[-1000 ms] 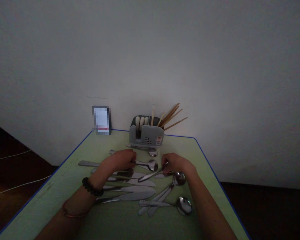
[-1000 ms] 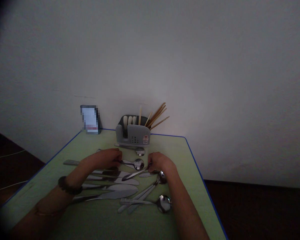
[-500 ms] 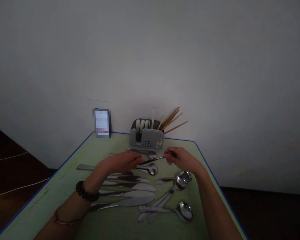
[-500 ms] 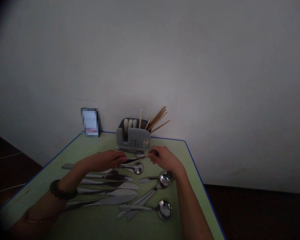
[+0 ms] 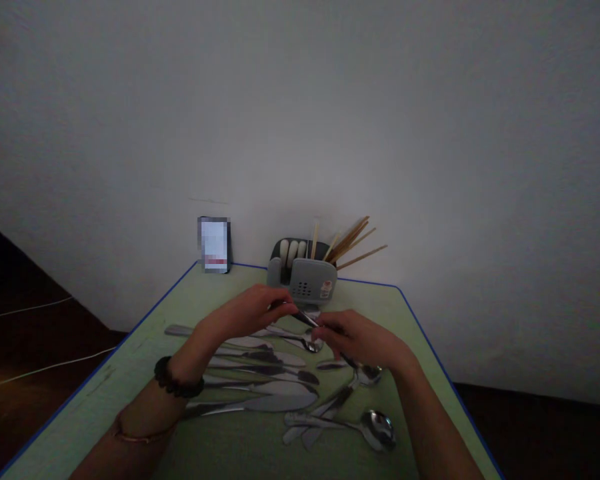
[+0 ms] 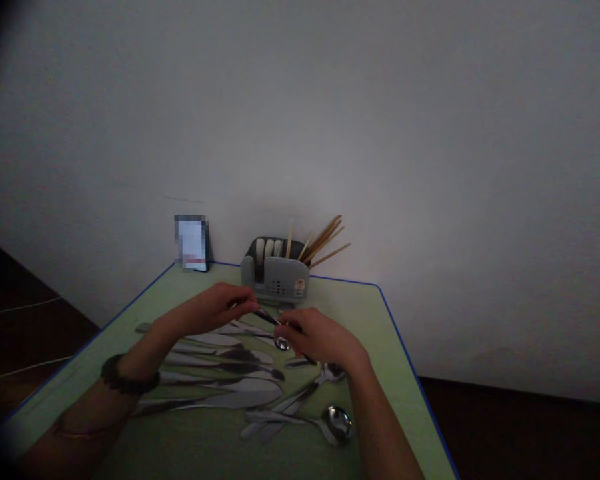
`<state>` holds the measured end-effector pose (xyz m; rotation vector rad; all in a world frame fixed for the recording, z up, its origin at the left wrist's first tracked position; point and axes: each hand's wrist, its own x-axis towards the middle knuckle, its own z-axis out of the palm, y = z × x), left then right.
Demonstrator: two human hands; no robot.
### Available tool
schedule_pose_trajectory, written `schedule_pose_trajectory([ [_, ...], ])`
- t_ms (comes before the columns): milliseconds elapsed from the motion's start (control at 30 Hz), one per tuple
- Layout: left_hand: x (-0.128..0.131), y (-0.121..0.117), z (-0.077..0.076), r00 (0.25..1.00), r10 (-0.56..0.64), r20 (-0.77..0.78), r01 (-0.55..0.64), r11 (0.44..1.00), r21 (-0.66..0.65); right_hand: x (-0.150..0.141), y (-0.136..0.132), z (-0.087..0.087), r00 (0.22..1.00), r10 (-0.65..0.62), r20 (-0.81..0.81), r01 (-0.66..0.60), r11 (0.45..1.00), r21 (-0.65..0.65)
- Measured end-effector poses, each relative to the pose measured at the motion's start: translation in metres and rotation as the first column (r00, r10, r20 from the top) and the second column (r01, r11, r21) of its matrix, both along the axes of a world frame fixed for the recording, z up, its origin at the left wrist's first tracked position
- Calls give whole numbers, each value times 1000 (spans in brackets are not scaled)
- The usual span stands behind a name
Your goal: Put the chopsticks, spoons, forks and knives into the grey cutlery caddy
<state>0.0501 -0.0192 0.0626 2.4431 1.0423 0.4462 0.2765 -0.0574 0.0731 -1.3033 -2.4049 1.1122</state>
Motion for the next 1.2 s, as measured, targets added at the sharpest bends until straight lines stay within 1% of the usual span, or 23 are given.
schedule_pose_trajectory([
  [100,-3,1,0,999,-15,-44,17,999,30,0,1,2,1000,-24,9,23,999,30],
  [200,-5,1,0,993,-44,-111,46,999,10,2,2,3,999,-23,24,23,1000,13],
  [300,-5,2,-1,985,-49,-168,45,999,-26,4,3,1,998,-46,35,45,999,12],
  [400,-5,2,-2,981,-48,-188,42,999,-33,7,5,-4,997,-63,38,62,998,15],
  [567,-4,3,-2,980,-56,-190,53,998,-22,5,6,-9,995,-52,85,47,997,55],
  [733,-6,3,-1,989,-33,-145,35,999,5,0,4,-3,999,-42,24,41,998,52],
  [900,-9,2,2,994,-83,-68,77,993,-94,7,5,-1,999,-35,11,34,996,80],
  [1000,-9,2,3,994,-91,-57,82,988,-133,11,6,-2,999,-39,8,39,997,68],
  [1100,-9,3,0,994,-88,-69,77,986,-150,12,6,-4,999,-45,18,44,998,53],
  [1200,-11,9,-9,991,-66,-119,50,990,-129,15,10,-12,997,-44,64,42,998,41],
])
